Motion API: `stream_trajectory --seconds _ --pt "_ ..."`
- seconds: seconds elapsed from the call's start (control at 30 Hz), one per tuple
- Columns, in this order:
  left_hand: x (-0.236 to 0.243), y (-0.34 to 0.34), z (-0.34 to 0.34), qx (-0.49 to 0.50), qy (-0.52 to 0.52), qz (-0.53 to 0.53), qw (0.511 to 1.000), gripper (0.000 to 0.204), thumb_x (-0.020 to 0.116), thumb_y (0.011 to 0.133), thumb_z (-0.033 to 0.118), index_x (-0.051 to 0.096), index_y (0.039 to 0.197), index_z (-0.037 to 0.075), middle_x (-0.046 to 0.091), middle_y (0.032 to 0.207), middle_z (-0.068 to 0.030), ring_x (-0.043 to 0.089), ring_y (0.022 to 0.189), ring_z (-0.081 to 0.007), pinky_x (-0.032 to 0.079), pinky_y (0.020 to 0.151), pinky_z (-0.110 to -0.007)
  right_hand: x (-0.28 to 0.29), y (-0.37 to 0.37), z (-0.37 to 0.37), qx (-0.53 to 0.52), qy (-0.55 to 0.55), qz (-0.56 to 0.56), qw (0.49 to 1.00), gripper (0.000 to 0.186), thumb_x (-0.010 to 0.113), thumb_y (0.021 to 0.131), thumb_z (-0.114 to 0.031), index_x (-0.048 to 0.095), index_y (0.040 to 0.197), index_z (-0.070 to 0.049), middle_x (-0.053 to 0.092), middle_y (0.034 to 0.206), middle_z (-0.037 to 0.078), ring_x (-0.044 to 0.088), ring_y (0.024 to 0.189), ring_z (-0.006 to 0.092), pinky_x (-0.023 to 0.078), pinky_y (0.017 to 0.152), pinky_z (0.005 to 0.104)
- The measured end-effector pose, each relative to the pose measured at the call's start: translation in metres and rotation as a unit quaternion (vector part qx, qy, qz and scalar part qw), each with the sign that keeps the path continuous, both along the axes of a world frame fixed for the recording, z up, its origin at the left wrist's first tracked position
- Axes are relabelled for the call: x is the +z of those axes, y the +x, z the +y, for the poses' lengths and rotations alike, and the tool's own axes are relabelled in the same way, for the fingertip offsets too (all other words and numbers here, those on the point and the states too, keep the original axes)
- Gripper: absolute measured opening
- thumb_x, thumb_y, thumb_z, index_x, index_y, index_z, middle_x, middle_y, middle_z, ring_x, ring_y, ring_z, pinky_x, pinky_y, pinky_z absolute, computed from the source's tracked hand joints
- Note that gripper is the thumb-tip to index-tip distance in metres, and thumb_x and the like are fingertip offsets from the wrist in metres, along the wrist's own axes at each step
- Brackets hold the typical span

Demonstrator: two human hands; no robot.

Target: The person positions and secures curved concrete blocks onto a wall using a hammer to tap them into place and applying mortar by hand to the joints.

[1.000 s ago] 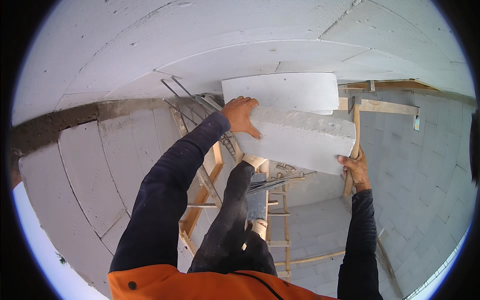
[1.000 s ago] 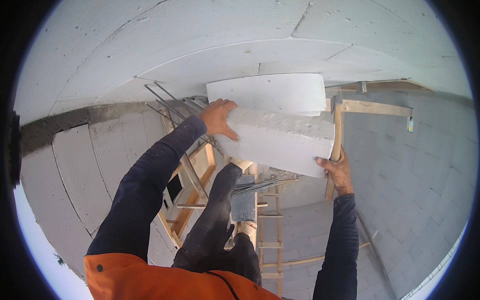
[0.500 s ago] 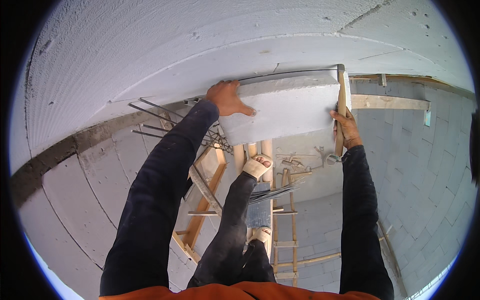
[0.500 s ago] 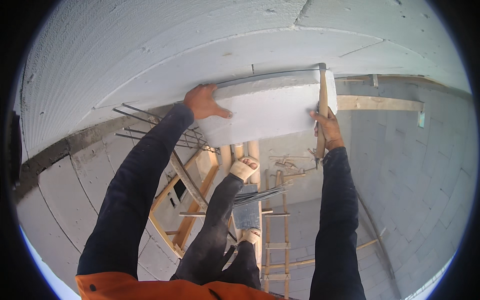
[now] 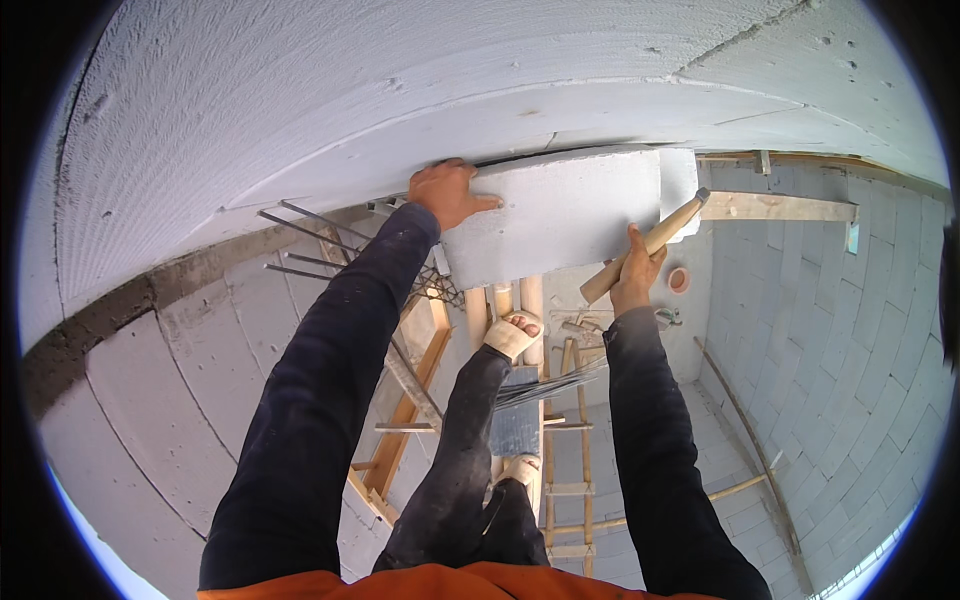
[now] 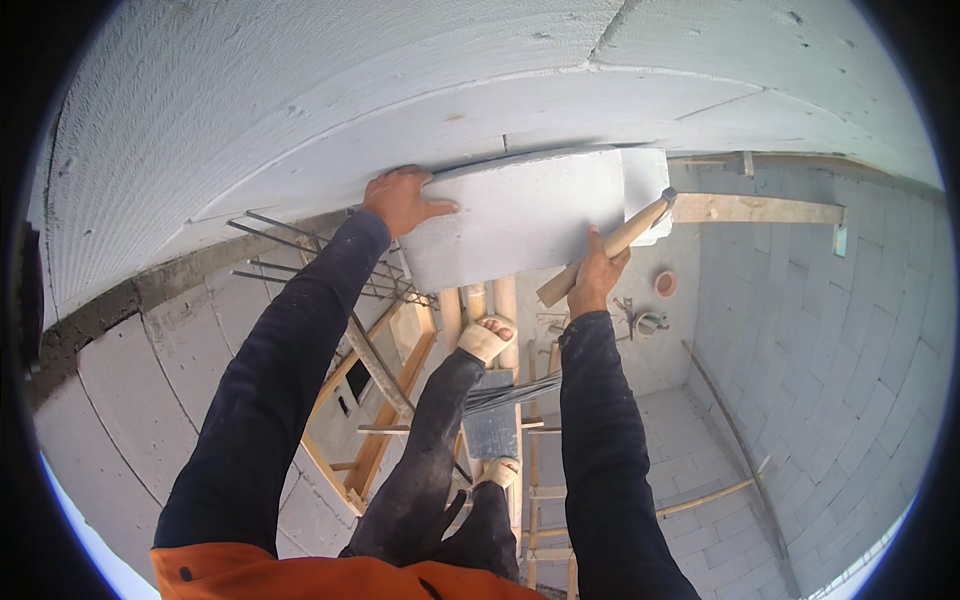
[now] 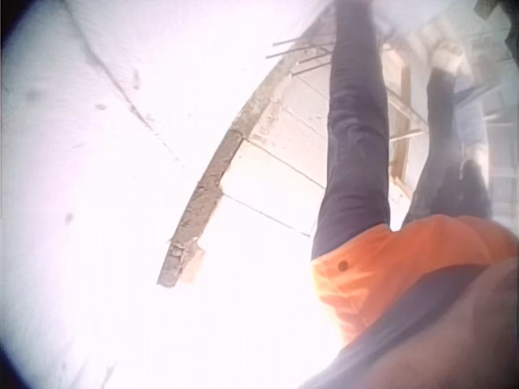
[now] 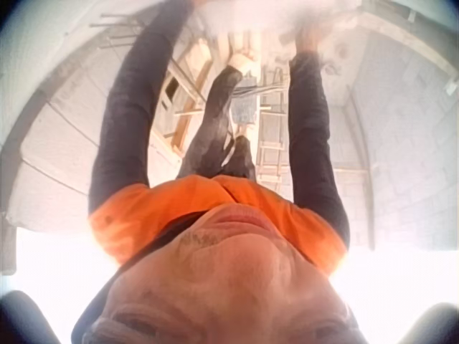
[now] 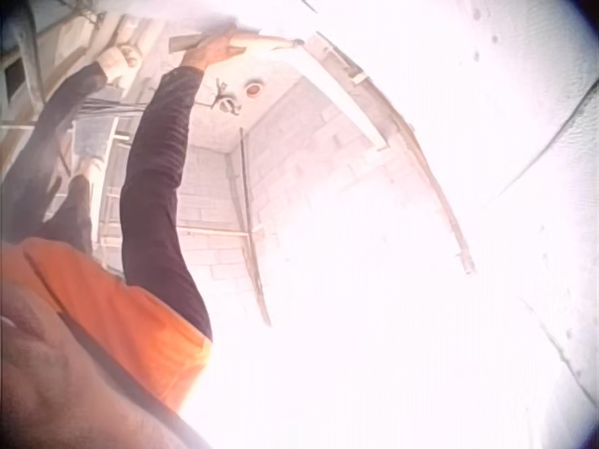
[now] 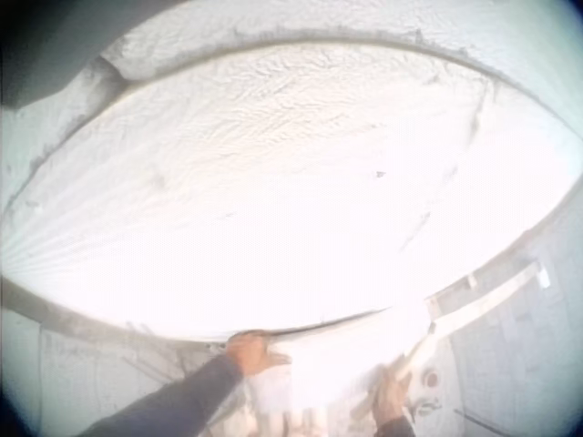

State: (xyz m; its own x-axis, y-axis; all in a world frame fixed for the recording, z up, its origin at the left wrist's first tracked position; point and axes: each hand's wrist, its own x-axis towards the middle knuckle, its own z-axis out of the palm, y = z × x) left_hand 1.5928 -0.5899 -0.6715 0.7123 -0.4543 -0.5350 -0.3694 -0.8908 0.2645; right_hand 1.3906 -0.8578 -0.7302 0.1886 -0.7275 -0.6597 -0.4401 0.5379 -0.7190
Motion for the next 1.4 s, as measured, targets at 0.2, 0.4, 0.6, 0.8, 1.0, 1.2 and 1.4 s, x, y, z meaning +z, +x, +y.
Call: stream_trajectory --seconds 0.2,0.4,0.6,0.8,1.0,1.2,1.4 --pt "-0.013 -0.062 0.013 0.037 -0.144 -0.143 0.979 0.069 0.075 0.094 0.042 0.058 0.154 0.014 0.058 0.155 -0.0128 0.051 0.145 -0.0351 0.042 0.121 -0.053 -0.012 0.01 0.005 -0.009 0.038 -0.039 0.998 0.078 0.086 0.089 -0.031 0.038 0.148 -0.015 0.045 0.141 0.012 0.054 0.125 0.0334 0.06 0.091 0.0594" --pt "-0.019 -0.126 0.045 0.407 -0.121 0.077 0.902 0.118 0.081 0.088 0.035 0.006 0.169 -0.005 0.017 0.174 -0.0322 0.018 0.162 -0.0476 0.024 0.132 -0.052 -0.004 0.01 -0.016 0.049 0.106 -0.004 0.993 0.076 0.082 0.092 -0.041 0.039 0.146 -0.008 0.043 0.137 0.015 0.05 0.131 0.0366 0.055 0.109 0.063" --pt "0.046 -0.184 0.088 0.396 -0.178 0.042 0.9 0.112 0.076 0.091 0.039 0.01 0.17 -0.003 0.02 0.175 -0.0293 0.017 0.164 -0.0445 0.019 0.134 -0.051 0.049 -0.069 -0.021 0.112 0.045 0.112 0.986 0.054 0.078 0.097 -0.041 0.055 0.134 -0.009 0.062 0.103 0.007 0.06 0.08 0.019 0.05 0.066 0.0363" --pt "0.234 -0.283 0.229 0.342 -0.143 -0.115 0.922 0.102 0.078 0.09 0.034 0.021 0.169 0.0 0.028 0.172 -0.0263 0.019 0.163 -0.0457 0.02 0.134 -0.052 0.164 -0.194 0.002 0.319 0.11 0.211 0.917 0.03 0.074 0.097 -0.026 0.057 0.115 -0.008 0.061 0.078 0.005 0.059 0.057 0.0177 0.05 0.049 0.0343" --pt "0.546 -0.3 0.419 0.348 0.256 -0.507 0.746 0.11 0.084 0.086 0.038 0.021 0.172 0.016 0.016 0.18 -0.0099 0.0 0.168 -0.0362 0.005 0.133 -0.063 0.268 -0.282 0.053 0.411 0.219 0.296 0.834 0.032 0.066 0.101 -0.038 0.058 0.119 -0.013 0.058 0.079 0.008 0.058 0.056 0.0222 0.052 0.048 0.0409" --pt "0.658 -0.383 0.534 0.59 0.152 -0.239 0.756 0.113 0.09 0.072 0.06 0.048 0.158 0.002 0.062 0.147 -0.0266 0.058 0.14 -0.0378 0.037 0.124 -0.05 0.292 -0.301 0.074 0.607 0.215 0.24 0.726 0.027 0.072 0.1 -0.03 0.062 0.11 -0.007 0.065 0.073 0.011 0.062 0.052 0.0246 0.053 0.049 0.0403" --pt "0.638 -0.388 0.578 0.562 -0.005 -0.2 0.802 0.119 0.089 0.069 0.065 0.051 0.152 -0.012 0.065 0.139 -0.0353 0.068 0.127 -0.0427 0.05 0.113 -0.04 0.343 -0.305 0.071 0.587 0.228 0.228 0.742 0.031 0.071 0.102 -0.035 0.058 0.105 -0.007 0.066 0.071 0.013 0.063 0.049 0.0241 0.053 0.043 0.0394"
